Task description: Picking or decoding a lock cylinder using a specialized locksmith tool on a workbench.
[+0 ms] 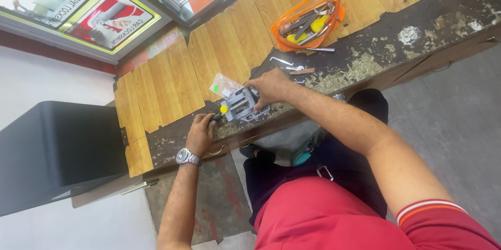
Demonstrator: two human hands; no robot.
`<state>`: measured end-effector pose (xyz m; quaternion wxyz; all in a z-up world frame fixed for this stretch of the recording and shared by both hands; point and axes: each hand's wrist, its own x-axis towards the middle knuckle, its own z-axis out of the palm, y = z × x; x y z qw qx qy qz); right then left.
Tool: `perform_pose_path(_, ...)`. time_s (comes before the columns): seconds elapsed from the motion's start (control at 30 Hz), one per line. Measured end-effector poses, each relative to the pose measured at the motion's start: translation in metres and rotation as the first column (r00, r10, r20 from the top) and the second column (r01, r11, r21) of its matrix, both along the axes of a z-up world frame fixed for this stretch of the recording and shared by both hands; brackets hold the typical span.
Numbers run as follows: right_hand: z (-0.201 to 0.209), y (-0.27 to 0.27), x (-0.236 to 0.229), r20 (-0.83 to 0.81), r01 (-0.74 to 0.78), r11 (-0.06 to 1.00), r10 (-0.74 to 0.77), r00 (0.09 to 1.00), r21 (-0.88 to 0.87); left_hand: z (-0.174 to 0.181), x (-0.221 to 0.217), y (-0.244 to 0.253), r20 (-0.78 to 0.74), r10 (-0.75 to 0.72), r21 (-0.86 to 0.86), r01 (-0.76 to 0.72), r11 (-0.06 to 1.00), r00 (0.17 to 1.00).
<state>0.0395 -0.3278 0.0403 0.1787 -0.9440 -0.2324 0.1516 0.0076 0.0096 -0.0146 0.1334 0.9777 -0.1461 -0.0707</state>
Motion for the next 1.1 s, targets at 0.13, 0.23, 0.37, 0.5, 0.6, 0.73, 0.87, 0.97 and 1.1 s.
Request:
perform_pose_path(0.13,0.0,-0.002,-0.001,-0.01,0.02,0.999,-0.019,1.0,0.034,0.003,-0.001,0.001,-0.01,-0.034,-0.038,0.034,0.999,0.999)
perform_pose_path(0.23,0.0,-0.001,0.0,-0.015,0.021,1.0,-0.021,1.0,0.01,-0.014,-0.004,0.012,0.053,-0.015,-0.076,0.019,0.997,0.998)
perform_pose_path(0.37,0.0,0.0,-0.002,0.012,0.016,1.0,-0.016,1.0,0.009,-0.017,-0.005,0.011,0.205,-0.064,0.071,0.05,0.996,0.977)
perform_pose_path(0.5,-0.007,0.002,0.0,0.021,0.009,1.0,-0.009,1.0,0.008,0.004,-0.01,0.003,0.276,-0.151,0.199,0.097,0.975,0.949)
perform_pose_path(0.6,-0.01,0.003,-0.003,0.016,0.027,1.0,-0.027,1.0,0.002,-0.004,-0.004,0.01,0.271,-0.215,0.326,0.12,0.938,0.938)
perform_pose_path(0.73,0.0,0.002,-0.004,0.017,0.017,1.0,-0.017,1.0,0.002,-0.011,-0.003,0.007,0.268,-0.221,0.306,0.135,0.942,0.938)
perform_pose_path(0.87,0.005,0.002,-0.007,-0.008,0.017,1.0,-0.017,1.0,0.006,-0.022,0.001,0.01,0.326,-0.172,0.269,0.083,0.96,0.93)
perform_pose_path(0.97,0.008,0.0,-0.007,-0.022,0.025,1.0,-0.025,0.999,0.013,-0.021,0.0,0.01,0.318,-0.175,0.272,0.087,0.958,0.932)
perform_pose_path(1.1,0.018,0.003,-0.009,-0.03,0.041,0.999,-0.041,0.999,0.008,-0.018,-0.002,0.009,0.256,-0.195,0.293,0.116,0.949,0.947)
